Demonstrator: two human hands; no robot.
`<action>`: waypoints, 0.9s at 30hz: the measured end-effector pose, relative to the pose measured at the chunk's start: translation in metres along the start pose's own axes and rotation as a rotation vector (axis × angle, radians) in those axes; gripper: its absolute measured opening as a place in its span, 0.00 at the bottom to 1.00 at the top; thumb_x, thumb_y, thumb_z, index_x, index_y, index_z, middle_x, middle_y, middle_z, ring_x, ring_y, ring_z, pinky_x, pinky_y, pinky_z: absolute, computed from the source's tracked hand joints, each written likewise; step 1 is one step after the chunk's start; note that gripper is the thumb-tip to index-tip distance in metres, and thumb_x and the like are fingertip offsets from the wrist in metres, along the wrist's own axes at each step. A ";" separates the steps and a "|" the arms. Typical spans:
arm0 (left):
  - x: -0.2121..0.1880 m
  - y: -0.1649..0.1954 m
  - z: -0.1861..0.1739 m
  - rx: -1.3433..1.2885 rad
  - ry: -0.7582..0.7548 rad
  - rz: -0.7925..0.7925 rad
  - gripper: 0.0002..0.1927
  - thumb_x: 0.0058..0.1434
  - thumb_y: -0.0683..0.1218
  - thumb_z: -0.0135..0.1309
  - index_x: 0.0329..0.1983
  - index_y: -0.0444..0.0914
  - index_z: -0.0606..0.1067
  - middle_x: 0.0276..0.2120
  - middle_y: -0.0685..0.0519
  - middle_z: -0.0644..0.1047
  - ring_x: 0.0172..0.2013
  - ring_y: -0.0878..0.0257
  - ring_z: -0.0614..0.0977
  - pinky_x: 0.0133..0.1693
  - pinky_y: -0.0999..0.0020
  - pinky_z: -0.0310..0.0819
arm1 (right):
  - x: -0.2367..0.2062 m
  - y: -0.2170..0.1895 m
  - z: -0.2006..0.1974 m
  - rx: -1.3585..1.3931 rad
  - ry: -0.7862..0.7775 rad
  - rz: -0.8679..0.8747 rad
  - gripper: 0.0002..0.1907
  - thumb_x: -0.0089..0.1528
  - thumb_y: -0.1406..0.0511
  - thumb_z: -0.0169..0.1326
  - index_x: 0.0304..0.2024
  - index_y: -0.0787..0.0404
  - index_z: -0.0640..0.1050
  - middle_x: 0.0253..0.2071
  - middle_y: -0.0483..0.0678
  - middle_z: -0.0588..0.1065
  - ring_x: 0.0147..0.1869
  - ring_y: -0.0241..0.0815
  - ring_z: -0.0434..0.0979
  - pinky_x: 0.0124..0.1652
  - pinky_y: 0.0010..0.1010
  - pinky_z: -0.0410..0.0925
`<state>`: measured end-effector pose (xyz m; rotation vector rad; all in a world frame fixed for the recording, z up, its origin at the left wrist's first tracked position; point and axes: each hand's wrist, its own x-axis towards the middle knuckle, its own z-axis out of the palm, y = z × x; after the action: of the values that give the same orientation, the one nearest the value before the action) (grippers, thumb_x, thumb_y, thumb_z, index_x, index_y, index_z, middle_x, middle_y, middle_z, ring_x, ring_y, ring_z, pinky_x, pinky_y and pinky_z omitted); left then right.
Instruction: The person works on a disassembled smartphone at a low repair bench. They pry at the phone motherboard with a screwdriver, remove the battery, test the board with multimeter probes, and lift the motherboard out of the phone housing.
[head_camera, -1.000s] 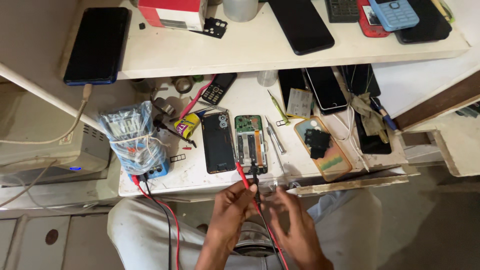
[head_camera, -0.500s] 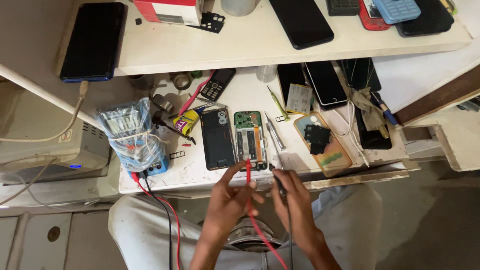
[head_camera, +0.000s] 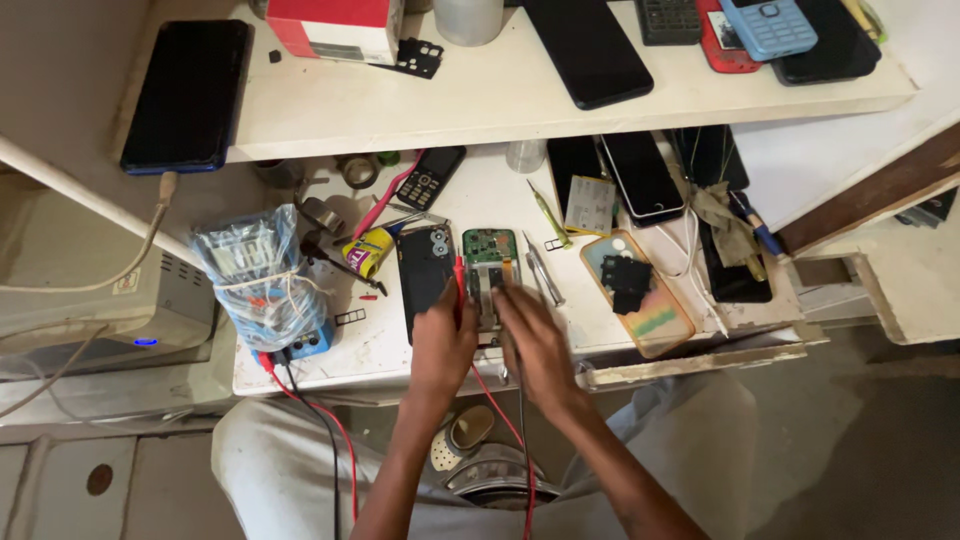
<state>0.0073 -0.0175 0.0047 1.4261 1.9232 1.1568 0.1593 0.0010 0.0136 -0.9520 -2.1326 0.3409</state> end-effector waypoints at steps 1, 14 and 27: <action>0.001 -0.001 0.003 0.068 -0.006 0.001 0.19 0.66 0.47 0.49 0.57 0.36 0.74 0.23 0.35 0.78 0.27 0.38 0.81 0.30 0.46 0.74 | -0.001 0.003 0.004 -0.115 0.032 -0.118 0.28 0.58 0.76 0.53 0.62 0.67 0.73 0.59 0.61 0.74 0.64 0.60 0.75 0.62 0.46 0.69; 0.001 -0.015 0.018 0.308 -0.045 0.097 0.30 0.64 0.52 0.48 0.69 0.39 0.68 0.21 0.39 0.78 0.22 0.42 0.82 0.27 0.47 0.76 | -0.012 0.008 0.010 -0.115 -0.036 -0.059 0.26 0.59 0.72 0.56 0.60 0.71 0.74 0.60 0.65 0.73 0.67 0.63 0.71 0.62 0.47 0.67; 0.004 -0.001 -0.013 -0.121 -0.144 -0.014 0.25 0.65 0.50 0.54 0.63 0.37 0.67 0.18 0.41 0.78 0.21 0.45 0.82 0.24 0.51 0.71 | -0.010 0.003 0.006 -0.101 -0.009 -0.076 0.25 0.60 0.73 0.55 0.60 0.71 0.74 0.59 0.63 0.74 0.67 0.61 0.71 0.62 0.47 0.67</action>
<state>-0.0043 -0.0182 0.0113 1.3901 1.7326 1.1124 0.1604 -0.0040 0.0029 -0.9245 -2.2051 0.2023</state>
